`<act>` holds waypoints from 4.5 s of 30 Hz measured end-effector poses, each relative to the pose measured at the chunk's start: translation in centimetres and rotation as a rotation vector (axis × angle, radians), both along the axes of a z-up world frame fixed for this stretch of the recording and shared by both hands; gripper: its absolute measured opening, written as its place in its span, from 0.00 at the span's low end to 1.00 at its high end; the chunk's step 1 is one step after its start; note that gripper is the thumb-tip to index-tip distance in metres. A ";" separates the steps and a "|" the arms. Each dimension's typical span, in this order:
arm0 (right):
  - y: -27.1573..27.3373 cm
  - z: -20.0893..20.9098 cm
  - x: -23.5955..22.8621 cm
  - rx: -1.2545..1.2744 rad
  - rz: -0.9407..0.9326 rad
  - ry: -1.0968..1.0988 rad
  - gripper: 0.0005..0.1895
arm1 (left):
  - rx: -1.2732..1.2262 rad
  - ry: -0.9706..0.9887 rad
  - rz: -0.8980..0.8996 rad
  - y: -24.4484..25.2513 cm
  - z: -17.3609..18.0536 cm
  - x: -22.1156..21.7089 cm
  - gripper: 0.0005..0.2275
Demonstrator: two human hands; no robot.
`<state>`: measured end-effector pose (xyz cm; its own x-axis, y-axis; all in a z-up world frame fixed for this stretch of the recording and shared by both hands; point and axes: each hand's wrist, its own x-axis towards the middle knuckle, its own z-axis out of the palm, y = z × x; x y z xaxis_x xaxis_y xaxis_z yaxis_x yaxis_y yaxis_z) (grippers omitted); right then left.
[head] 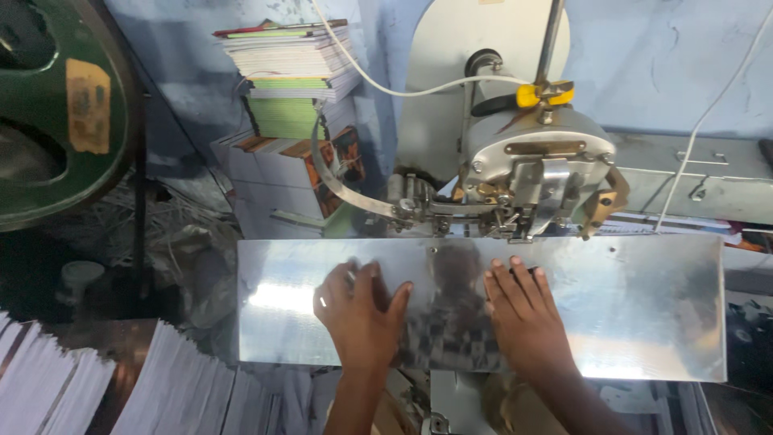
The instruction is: The person picks up a book cover, places it on a sewing machine, and stitches the spine. They then remove the bound book and place it on a stack. This process is repeated for multiple books.
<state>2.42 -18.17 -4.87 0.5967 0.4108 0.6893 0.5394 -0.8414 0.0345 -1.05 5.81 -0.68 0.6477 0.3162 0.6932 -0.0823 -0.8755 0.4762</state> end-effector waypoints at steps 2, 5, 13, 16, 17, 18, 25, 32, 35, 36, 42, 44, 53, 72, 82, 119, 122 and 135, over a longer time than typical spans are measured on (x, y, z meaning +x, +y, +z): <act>1.0 0.3 0.0 -0.044 0.012 0.003 0.25 | 0.046 -0.039 0.013 1.2 -0.2 0.0 0.30; 2.7 0.7 0.2 -0.034 0.053 -0.012 0.25 | 0.087 -0.028 0.025 2.0 -0.8 0.0 0.32; 5.8 3.0 0.3 0.004 0.137 -0.028 0.25 | 0.120 -0.019 0.022 2.3 -1.4 -0.2 0.29; 6.8 3.7 0.6 0.015 0.171 -0.034 0.25 | 0.135 -0.004 0.014 2.4 -1.5 -0.3 0.23; 7.2 3.9 0.7 -0.001 0.171 -0.040 0.25 | 0.141 0.007 0.018 2.4 -1.5 -0.3 0.22; 7.6 4.2 0.9 -0.016 0.172 -0.047 0.25 | 0.147 0.016 0.023 2.4 -1.5 -0.3 0.20; 11.0 5.9 2.9 -0.012 0.284 0.009 0.27 | 0.176 0.044 -0.021 3.2 -1.3 -0.9 0.20; 13.2 6.5 3.1 0.108 0.270 -0.050 0.27 | 0.149 0.040 -0.054 3.3 -0.6 -1.3 0.19; 13.3 6.6 2.8 0.164 0.284 -0.058 0.27 | 0.156 0.007 -0.071 3.4 -0.1 -1.6 0.19; 13.3 6.6 2.8 0.182 0.292 -0.050 0.27 | 0.158 -0.006 -0.078 3.5 0.0 -1.7 0.19; 13.4 6.4 2.9 0.209 0.280 -0.031 0.27 | 0.022 0.030 -0.126 4.4 0.3 -1.7 0.18; 13.4 6.3 3.0 0.217 0.285 -0.031 0.26 | -0.101 0.018 -0.186 5.4 0.5 -1.8 0.19; 13.2 6.1 3.3 0.212 0.293 -0.026 0.26 | 0.369 -0.112 0.110 14.8 7.3 -4.6 0.21; 13.5 5.0 3.9 0.226 0.246 -0.090 0.26 | 0.887 -0.060 0.740 30.9 24.9 -13.6 0.27; 13.4 4.7 4.0 0.229 0.245 -0.055 0.28 | 1.030 -0.055 0.966 37.9 25.4 -16.5 0.26; 13.8 4.4 3.4 0.226 0.185 -0.100 0.27 | 1.070 0.226 1.181 32.6 28.5 -21.2 0.06; 14.2 4.2 3.6 0.255 0.176 -0.086 0.27 | 1.099 0.187 1.141 31.0 28.3 -21.9 0.05; 23.4 8.2 -1.7 0.649 0.705 1.003 0.21 | 1.171 0.003 1.009 24.1 28.2 -24.6 0.00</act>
<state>0.75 5.25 3.38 0.7481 0.6039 0.2751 0.4139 -0.1005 -0.9048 -25.66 29.96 27.52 0.5085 -0.0924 0.8561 0.7524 -0.4358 -0.4939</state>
